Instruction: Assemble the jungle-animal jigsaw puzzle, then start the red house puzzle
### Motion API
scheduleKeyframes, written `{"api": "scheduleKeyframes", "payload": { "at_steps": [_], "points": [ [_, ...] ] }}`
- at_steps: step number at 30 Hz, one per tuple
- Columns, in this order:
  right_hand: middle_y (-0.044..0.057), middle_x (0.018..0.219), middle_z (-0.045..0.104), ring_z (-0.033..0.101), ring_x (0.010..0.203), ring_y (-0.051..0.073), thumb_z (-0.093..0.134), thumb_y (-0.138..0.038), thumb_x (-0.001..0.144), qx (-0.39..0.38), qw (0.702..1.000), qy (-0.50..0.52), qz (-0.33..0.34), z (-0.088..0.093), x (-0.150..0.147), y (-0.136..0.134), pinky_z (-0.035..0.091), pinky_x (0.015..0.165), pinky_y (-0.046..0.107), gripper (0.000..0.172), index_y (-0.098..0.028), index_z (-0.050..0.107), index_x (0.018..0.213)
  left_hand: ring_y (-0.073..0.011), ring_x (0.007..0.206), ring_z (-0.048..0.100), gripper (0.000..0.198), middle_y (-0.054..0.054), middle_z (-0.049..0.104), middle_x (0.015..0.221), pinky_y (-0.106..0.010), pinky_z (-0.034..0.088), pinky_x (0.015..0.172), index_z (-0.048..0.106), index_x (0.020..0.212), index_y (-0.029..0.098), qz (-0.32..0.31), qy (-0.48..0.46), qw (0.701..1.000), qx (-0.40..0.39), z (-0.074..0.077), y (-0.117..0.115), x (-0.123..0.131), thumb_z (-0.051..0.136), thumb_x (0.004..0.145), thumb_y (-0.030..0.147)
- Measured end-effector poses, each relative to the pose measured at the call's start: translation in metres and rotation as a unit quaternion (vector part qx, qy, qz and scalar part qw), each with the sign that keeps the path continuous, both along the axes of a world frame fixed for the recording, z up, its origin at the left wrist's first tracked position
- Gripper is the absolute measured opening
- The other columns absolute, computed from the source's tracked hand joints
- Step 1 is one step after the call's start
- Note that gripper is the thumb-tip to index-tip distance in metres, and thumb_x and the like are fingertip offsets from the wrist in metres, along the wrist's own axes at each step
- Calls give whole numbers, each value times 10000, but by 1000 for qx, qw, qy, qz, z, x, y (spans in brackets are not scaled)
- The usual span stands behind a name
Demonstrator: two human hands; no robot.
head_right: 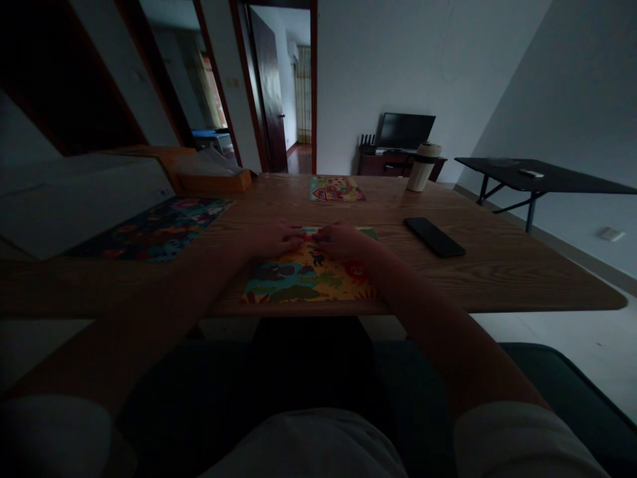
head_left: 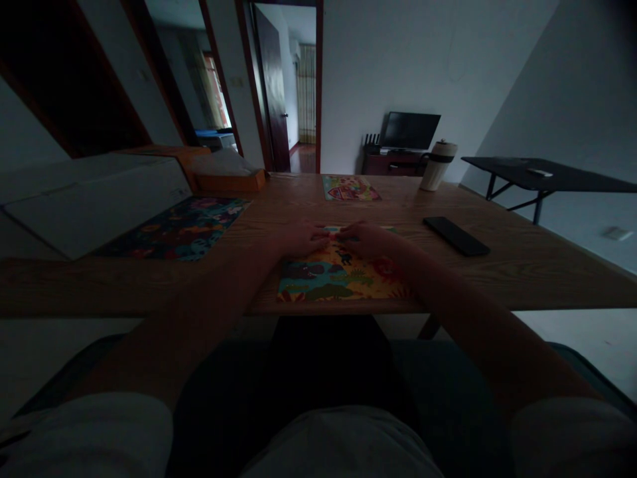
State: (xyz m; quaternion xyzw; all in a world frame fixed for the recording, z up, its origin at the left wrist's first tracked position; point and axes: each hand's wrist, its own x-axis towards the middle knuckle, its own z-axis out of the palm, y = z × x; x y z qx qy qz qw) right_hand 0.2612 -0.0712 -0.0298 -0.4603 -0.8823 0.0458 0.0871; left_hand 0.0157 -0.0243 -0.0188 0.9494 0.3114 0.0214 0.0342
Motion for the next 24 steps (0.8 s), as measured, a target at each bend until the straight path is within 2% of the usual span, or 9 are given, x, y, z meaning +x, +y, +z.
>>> {"api": "scheduleKeyframes", "payload": {
  "at_steps": [3,6,9,12,15,18,21,24],
  "points": [
    [128,1404,725,665,1300,311,577,-326,1027,17,1000,-10,10,-6,0,2,432,1186,440,374,-213,780,1320,-268,1325,588,557,-84,672,1477,-391,372,1171,664,1470,241,-40,9,999,4,1,-4,2,330,1119,514],
    [114,1384,738,670,1298,285,579,-308,1022,10,998,67,-13,-3,5,7,457,1171,435,354,-223,787,1296,-266,1222,639,526,-78,712,1396,-411,422,1126,652,1473,244,-24,14,1000,-8,4,-8,4,342,1134,501],
    [108,1394,732,666,1306,275,548,-320,1041,70,970,222,-71,17,16,11,482,1152,472,376,-223,765,1332,-293,1292,626,540,-97,676,1461,-447,423,1152,611,1518,251,-10,27,999,-23,8,-12,6,360,1129,529],
    [123,1372,739,680,1277,303,509,-406,1071,120,939,303,-108,43,27,3,497,1127,531,426,-196,755,1349,-339,1486,489,611,-114,530,1633,-521,315,1250,509,1610,262,18,56,998,-30,10,-17,6,359,1109,579],
    [125,1438,703,642,1341,319,493,-479,1082,92,960,250,-89,50,29,-22,458,1171,552,477,-218,724,1409,-360,1631,233,740,-94,259,1780,-566,173,1306,332,1705,265,26,72,995,-58,7,-29,2,353,1083,663],
    [99,1594,579,512,1491,322,466,-556,1083,11,992,113,-50,33,22,-59,352,1264,547,564,-276,604,1552,-378,1657,98,870,-84,143,1803,-595,99,1314,206,1742,254,23,77,993,-84,5,-43,-9,346,1045,756],
    [114,1698,434,311,1603,377,453,-590,1074,-57,998,-14,-12,14,17,-92,216,1312,606,655,-258,494,1638,-388,1639,193,840,-96,217,1789,-590,181,1300,258,1732,271,68,89,991,-76,13,-58,-25,330,1048,755],
    [87,1738,367,201,1638,375,409,-628,1080,-47,999,-17,3,15,21,-105,185,1321,608,697,-276,411,1682,-431,1478,491,845,-186,398,1708,-563,395,1194,440,1662,204,178,115,976,-46,27,-72,-43,323,1040,765]
  ]
}}
